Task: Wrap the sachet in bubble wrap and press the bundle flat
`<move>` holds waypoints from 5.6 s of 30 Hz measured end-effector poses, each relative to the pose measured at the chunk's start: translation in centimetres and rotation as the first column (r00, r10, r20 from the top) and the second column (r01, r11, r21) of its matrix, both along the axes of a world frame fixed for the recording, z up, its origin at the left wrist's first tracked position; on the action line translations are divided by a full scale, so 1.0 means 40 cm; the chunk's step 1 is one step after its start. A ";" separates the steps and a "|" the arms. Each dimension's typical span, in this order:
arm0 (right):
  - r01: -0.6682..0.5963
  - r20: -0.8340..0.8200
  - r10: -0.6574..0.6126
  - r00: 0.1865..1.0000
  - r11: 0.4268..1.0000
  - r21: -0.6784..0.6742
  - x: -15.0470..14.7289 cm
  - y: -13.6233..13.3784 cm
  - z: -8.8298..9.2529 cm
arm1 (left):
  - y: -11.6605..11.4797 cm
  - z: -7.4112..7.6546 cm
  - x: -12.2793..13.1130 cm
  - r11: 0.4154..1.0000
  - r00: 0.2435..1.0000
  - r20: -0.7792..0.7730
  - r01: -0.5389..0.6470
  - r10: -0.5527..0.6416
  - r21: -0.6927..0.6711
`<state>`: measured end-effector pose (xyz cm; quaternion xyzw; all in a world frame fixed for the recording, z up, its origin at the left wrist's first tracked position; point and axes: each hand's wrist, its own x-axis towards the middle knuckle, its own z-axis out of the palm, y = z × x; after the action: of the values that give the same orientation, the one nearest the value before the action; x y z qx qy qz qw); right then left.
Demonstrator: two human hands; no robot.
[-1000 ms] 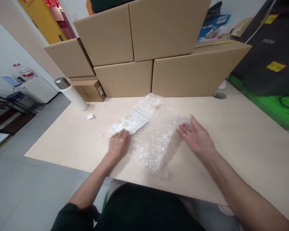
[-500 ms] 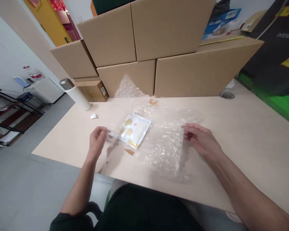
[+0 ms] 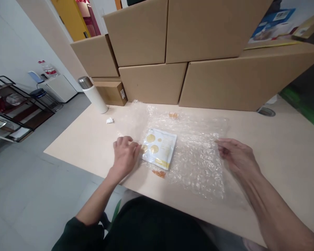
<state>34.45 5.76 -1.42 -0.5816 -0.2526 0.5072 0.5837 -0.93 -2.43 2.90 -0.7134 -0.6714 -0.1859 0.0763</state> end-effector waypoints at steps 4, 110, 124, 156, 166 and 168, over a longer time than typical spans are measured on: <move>-0.005 0.028 0.005 1.000 1.000 0.011 0.001 0.002 -0.008 | 0.043 -0.031 0.050 0.985 1.000 -0.020 -0.001 -0.003 -0.172; -0.348 0.664 0.218 0.715 0.935 0.068 -0.012 -0.071 0.011 | 0.102 -0.081 0.378 0.714 0.768 0.313 0.638 -0.559 -0.289; -0.400 -0.021 0.401 0.916 0.916 0.028 -0.125 0.018 0.065 | 0.108 -0.082 0.328 0.697 0.696 0.378 0.699 -0.611 -0.159; -0.194 0.030 0.192 0.981 0.973 0.121 -0.197 0.022 0.008 | 0.165 -0.093 0.223 0.794 -0.262 0.908 0.597 0.326 -0.113; -0.404 0.815 0.037 0.578 0.881 0.246 -0.148 0.046 -0.030 | 0.196 -0.127 0.193 0.923 0.555 0.826 0.362 -0.102 -0.128; -0.556 0.900 0.084 0.428 0.809 0.189 -0.129 0.039 -0.031 | 0.210 -0.122 0.176 0.909 0.746 0.595 0.413 -0.299 -0.060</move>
<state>29.27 7.34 -2.67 -0.5352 -0.7302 0.1775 0.3859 6.11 5.95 -1.98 -0.7430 -0.5279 -0.3386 -0.2338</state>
